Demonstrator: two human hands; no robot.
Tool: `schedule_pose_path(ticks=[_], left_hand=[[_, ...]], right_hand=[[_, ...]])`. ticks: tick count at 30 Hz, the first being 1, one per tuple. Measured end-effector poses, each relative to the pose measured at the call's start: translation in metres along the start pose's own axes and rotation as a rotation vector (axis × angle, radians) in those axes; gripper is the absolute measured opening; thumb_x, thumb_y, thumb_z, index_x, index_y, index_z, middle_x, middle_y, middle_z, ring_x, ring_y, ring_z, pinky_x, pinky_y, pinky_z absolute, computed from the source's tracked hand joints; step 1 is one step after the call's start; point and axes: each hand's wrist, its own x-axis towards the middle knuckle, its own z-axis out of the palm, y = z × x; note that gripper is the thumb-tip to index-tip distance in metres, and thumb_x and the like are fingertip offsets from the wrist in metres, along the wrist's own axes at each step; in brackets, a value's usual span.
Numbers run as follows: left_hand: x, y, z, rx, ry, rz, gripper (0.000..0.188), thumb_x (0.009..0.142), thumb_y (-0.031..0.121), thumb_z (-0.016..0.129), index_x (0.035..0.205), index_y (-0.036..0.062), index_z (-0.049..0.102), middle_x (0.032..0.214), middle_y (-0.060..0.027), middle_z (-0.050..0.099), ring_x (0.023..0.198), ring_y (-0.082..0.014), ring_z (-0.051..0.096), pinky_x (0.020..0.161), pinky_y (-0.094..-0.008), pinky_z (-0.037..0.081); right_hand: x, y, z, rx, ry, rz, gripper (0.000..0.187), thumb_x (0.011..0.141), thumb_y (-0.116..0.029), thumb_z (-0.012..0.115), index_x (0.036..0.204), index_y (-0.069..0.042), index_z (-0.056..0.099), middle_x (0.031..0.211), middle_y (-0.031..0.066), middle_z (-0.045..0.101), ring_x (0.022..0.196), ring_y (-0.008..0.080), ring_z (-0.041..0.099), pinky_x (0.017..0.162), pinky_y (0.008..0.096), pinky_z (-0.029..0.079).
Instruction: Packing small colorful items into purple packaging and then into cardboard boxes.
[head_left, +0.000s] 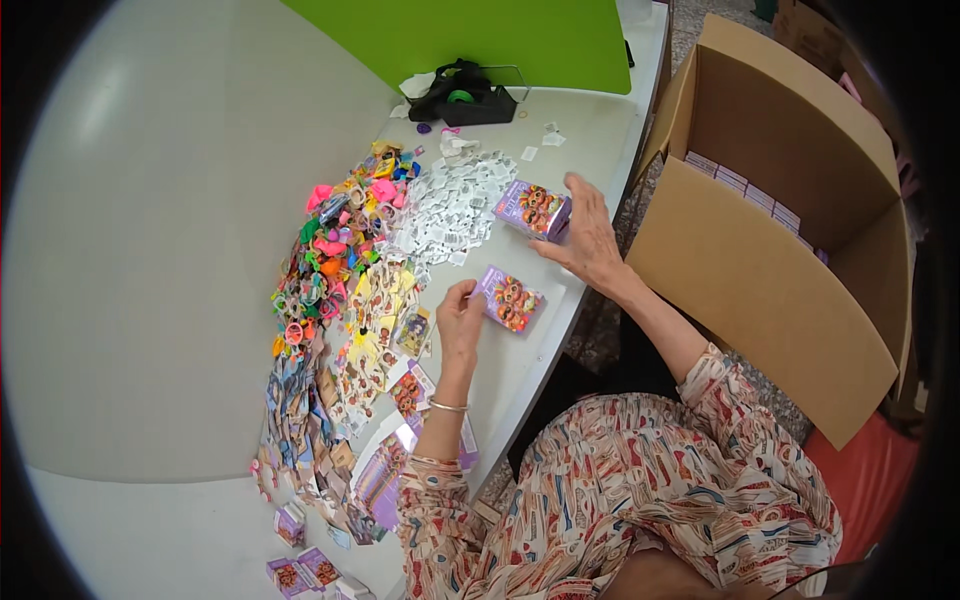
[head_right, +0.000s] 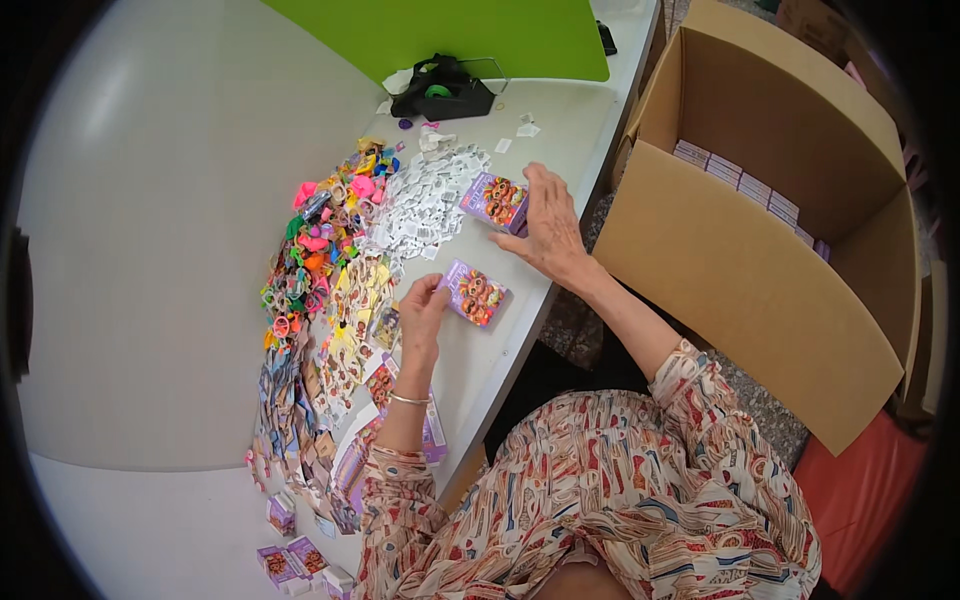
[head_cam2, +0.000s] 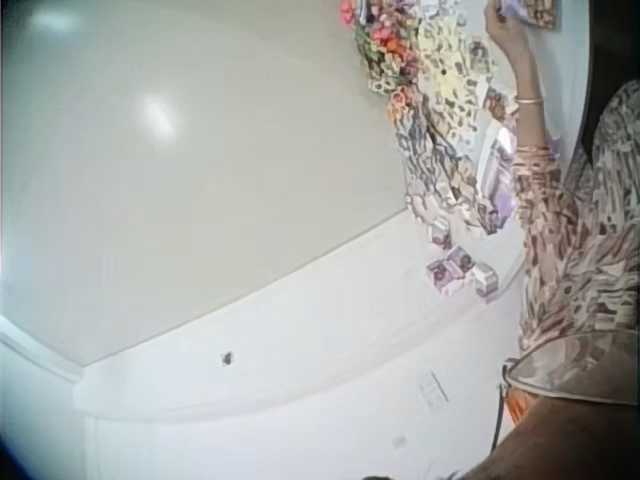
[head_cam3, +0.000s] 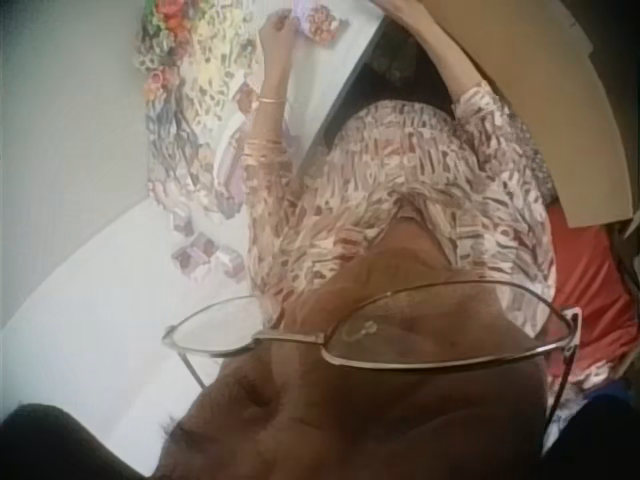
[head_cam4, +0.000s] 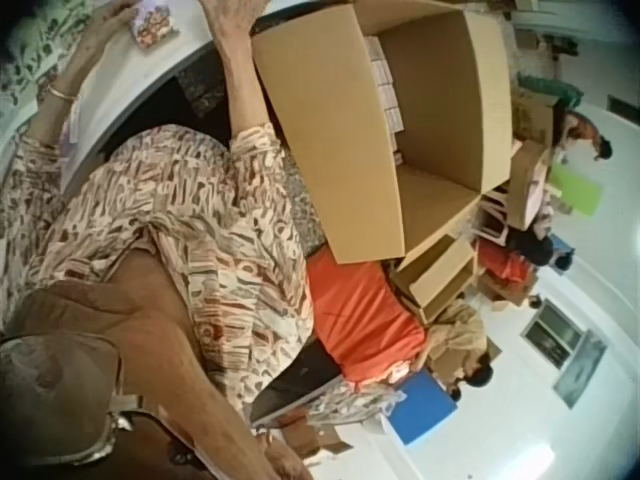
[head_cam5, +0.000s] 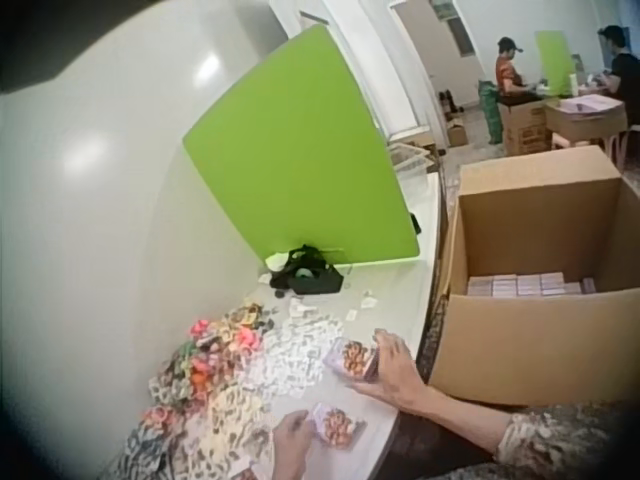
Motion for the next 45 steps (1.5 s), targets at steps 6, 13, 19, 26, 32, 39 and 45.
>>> schedule_pose_path(ticks=[6, 13, 19, 26, 32, 39, 45], left_hand=[[-0.011, 0.032, 0.018, 0.529, 0.12, 0.389, 0.048, 0.086, 0.019, 0.068, 0.128, 0.0027, 0.053, 0.121, -0.009, 0.058, 0.111, -0.0197, 0.051, 0.094, -0.0332, 0.041], [-0.015, 0.083, 0.02, -0.499, -0.078, -0.006, 0.037, 0.094, 0.021, 0.06, 0.124, 0.0017, 0.05, 0.105, -0.0097, 0.063, 0.099, -0.0185, 0.061, 0.086, -0.0311, 0.05], [-0.045, 0.049, 0.022, -0.857, -0.255, -0.301, 0.035, 0.097, 0.02, 0.053, 0.126, 0.001, 0.048, 0.111, -0.0116, 0.062, 0.102, -0.0222, 0.061, 0.09, -0.037, 0.052], [-0.055, 0.068, -0.003, -0.319, 0.001, -0.052, 0.034, 0.1, 0.026, 0.049, 0.118, -0.0015, 0.059, 0.113, -0.0094, 0.063, 0.103, -0.017, 0.06, 0.092, -0.0341, 0.048], [-0.069, 0.084, 0.009, 0.151, 0.051, 0.28, 0.034, 0.097, 0.014, 0.053, 0.126, -0.0043, 0.055, 0.109, -0.0086, 0.066, 0.092, -0.009, 0.058, 0.08, -0.0234, 0.048], [-0.077, 0.088, 0.015, 0.382, 0.092, 0.351, 0.03, 0.094, 0.005, 0.055, 0.122, -0.0026, 0.059, 0.089, -0.0022, 0.066, 0.075, -0.0032, 0.054, 0.066, -0.0193, 0.046], [-0.084, 0.081, 0.013, 0.395, 0.04, 0.378, 0.031, 0.091, 0.001, 0.055, 0.122, -0.0006, 0.059, 0.101, -0.0172, 0.068, 0.082, -0.0128, 0.064, 0.071, -0.0259, 0.05]], right_hand=[[0.011, -0.003, -0.002, 0.08, -0.066, -0.032, 0.075, 0.071, -0.024, 0.077, 0.128, 0.003, 0.037, 0.123, 0.0225, 0.046, 0.116, 0.0381, 0.045, 0.101, 0.0436, 0.037], [0.016, -0.079, -0.034, 0.455, -0.194, -0.256, 0.076, 0.068, -0.019, 0.08, 0.128, 0.0, 0.036, 0.121, 0.02, 0.048, 0.111, 0.0349, 0.051, 0.093, 0.0401, 0.045], [-0.008, -0.07, -0.006, 0.511, -0.221, -0.203, 0.094, 0.064, -0.029, 0.084, 0.134, 0.005, 0.032, 0.116, 0.0214, 0.049, 0.11, 0.0358, 0.053, 0.095, 0.0421, 0.043], [-0.019, -0.076, -0.007, 0.392, -0.254, -0.255, 0.082, 0.062, -0.023, 0.082, 0.127, 0.001, 0.038, 0.103, 0.0193, 0.051, 0.095, 0.0366, 0.054, 0.082, 0.0411, 0.045], [-0.029, -0.084, -0.007, 0.305, -0.298, -0.304, 0.083, 0.059, -0.02, 0.081, 0.127, 0.0, 0.039, 0.099, 0.0186, 0.051, 0.091, 0.0365, 0.054, 0.08, 0.0422, 0.044], [-0.037, -0.079, -0.009, 0.279, -0.291, -0.365, 0.087, 0.059, -0.024, 0.081, 0.13, 0.001, 0.037, 0.101, 0.0194, 0.051, 0.093, 0.0377, 0.053, 0.081, 0.0427, 0.045], [-0.042, -0.075, -0.011, 0.339, -0.367, -0.352, 0.093, 0.059, -0.026, 0.081, 0.133, 0.003, 0.034, 0.104, 0.0207, 0.05, 0.093, 0.0388, 0.053, 0.082, 0.0437, 0.045]])
